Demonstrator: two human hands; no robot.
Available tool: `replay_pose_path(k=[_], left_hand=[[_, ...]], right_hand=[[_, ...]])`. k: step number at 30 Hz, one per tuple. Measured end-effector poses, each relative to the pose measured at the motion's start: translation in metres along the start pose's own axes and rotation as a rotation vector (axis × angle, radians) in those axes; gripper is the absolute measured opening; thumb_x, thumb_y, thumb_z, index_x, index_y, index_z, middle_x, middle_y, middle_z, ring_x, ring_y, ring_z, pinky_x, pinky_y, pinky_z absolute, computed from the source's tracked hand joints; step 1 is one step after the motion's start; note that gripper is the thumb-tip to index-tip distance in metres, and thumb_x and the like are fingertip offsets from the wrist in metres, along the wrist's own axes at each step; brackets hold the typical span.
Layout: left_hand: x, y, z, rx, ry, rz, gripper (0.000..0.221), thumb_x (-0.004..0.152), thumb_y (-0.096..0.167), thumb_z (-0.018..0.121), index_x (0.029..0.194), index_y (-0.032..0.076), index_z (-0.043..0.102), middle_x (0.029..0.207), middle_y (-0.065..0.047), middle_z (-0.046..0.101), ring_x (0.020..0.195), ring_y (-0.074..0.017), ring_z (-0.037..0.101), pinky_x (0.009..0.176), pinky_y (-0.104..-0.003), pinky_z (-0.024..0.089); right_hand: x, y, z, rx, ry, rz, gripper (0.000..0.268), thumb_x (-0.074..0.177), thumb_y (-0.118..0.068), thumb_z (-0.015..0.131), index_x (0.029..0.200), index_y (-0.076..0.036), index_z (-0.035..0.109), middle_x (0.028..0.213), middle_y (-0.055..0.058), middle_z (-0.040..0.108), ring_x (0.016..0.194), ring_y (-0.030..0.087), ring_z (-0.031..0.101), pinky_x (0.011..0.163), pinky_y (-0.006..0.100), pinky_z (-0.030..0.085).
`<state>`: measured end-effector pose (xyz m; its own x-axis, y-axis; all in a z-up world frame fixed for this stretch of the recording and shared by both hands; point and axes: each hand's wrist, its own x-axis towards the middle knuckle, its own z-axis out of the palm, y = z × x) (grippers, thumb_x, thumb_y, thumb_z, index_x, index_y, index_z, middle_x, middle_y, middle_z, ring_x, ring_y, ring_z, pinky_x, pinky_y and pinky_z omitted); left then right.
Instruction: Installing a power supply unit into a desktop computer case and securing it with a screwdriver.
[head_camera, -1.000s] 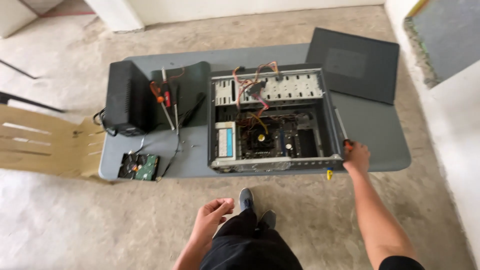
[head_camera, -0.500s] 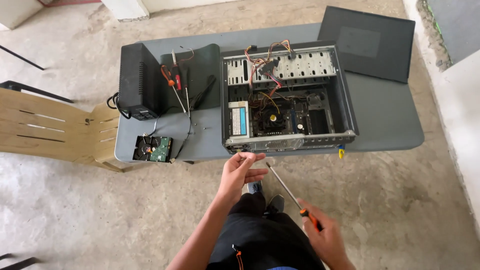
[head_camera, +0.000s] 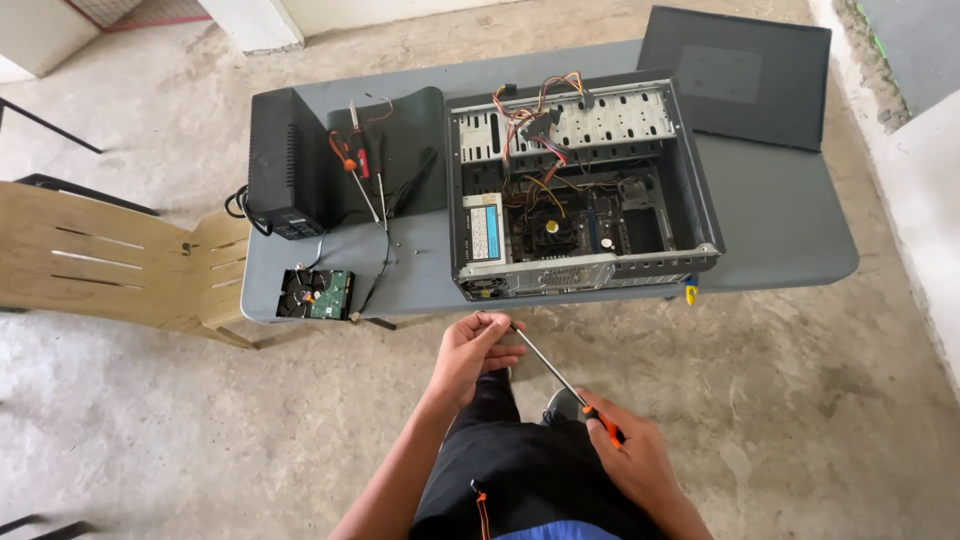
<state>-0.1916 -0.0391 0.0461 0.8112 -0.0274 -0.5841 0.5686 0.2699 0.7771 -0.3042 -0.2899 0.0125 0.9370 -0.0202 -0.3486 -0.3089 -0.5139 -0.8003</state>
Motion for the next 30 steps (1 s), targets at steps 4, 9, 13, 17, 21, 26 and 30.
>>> replay_pose_path(k=[4,9,13,17,21,26,30], left_hand=[[0.008,0.008,0.000,0.004,0.000,0.014,0.017,0.105,0.019,0.073,0.103,0.003,0.072,0.112,-0.018,0.086,0.079,-0.0273,0.084,0.065,-0.030,0.068],[0.016,0.015,-0.009,0.087,0.049,-0.020,0.018,0.102,0.016,0.077,0.108,-0.001,0.075,0.109,-0.020,0.087,0.074,-0.0274,0.082,0.062,-0.031,0.067],[0.014,0.013,-0.013,0.077,0.055,-0.036,0.018,0.101,0.017,0.077,0.107,0.000,0.074,0.110,-0.019,0.087,0.073,-0.0273,0.081,0.063,-0.031,0.067],[0.004,0.007,-0.012,0.043,0.095,0.011,0.021,0.102,0.022,0.076,0.103,0.001,0.074,0.108,-0.015,0.085,0.073,-0.0268,0.082,0.064,-0.030,0.067],[-0.005,0.007,-0.015,0.024,0.129,0.036,0.021,0.101,0.023,0.076,0.101,0.002,0.075,0.108,-0.014,0.085,0.072,-0.0255,0.081,0.063,-0.029,0.067],[0.011,-0.005,-0.018,-0.045,0.130,0.043,0.023,0.099,0.025,0.080,0.098,0.003,0.076,0.104,-0.014,0.084,0.072,-0.0220,0.078,0.064,-0.033,0.068],[0.028,-0.010,-0.007,-0.119,0.155,0.073,0.024,0.096,0.025,0.084,0.100,0.001,0.080,0.097,-0.012,0.082,0.069,-0.0183,0.075,0.060,-0.030,0.067]], right_hand=[[0.007,-0.002,0.005,0.008,0.034,0.031,0.048,0.094,-0.020,0.066,0.137,-0.032,0.083,0.095,-0.007,0.090,0.067,0.011,0.063,0.073,0.025,0.055],[0.012,0.015,0.021,-0.215,0.170,-0.146,0.047,0.092,-0.029,0.068,0.136,-0.043,0.079,0.119,-0.012,0.088,0.081,0.015,0.079,0.079,0.031,0.060],[0.011,0.008,0.021,-0.213,0.117,-0.059,0.049,0.092,-0.029,0.066,0.136,-0.045,0.079,0.112,-0.014,0.089,0.081,0.012,0.077,0.078,0.029,0.059],[0.009,-0.002,0.018,-0.236,0.055,-0.057,0.047,0.095,-0.032,0.064,0.138,-0.044,0.077,0.120,-0.014,0.087,0.091,0.013,0.079,0.081,0.030,0.060],[0.009,-0.007,0.020,-0.209,0.036,-0.069,0.046,0.095,-0.032,0.063,0.137,-0.040,0.078,0.127,-0.013,0.087,0.097,0.015,0.082,0.084,0.031,0.061],[0.019,-0.008,0.018,0.414,-0.268,0.129,0.048,0.102,-0.012,0.054,0.142,-0.010,0.080,0.075,0.008,0.068,0.054,0.018,0.057,0.055,0.027,0.044],[0.022,-0.013,0.017,0.986,-0.523,0.407,0.053,0.106,-0.016,0.044,0.152,-0.003,0.067,0.066,0.012,0.046,0.038,0.019,0.040,0.034,0.031,0.030]])
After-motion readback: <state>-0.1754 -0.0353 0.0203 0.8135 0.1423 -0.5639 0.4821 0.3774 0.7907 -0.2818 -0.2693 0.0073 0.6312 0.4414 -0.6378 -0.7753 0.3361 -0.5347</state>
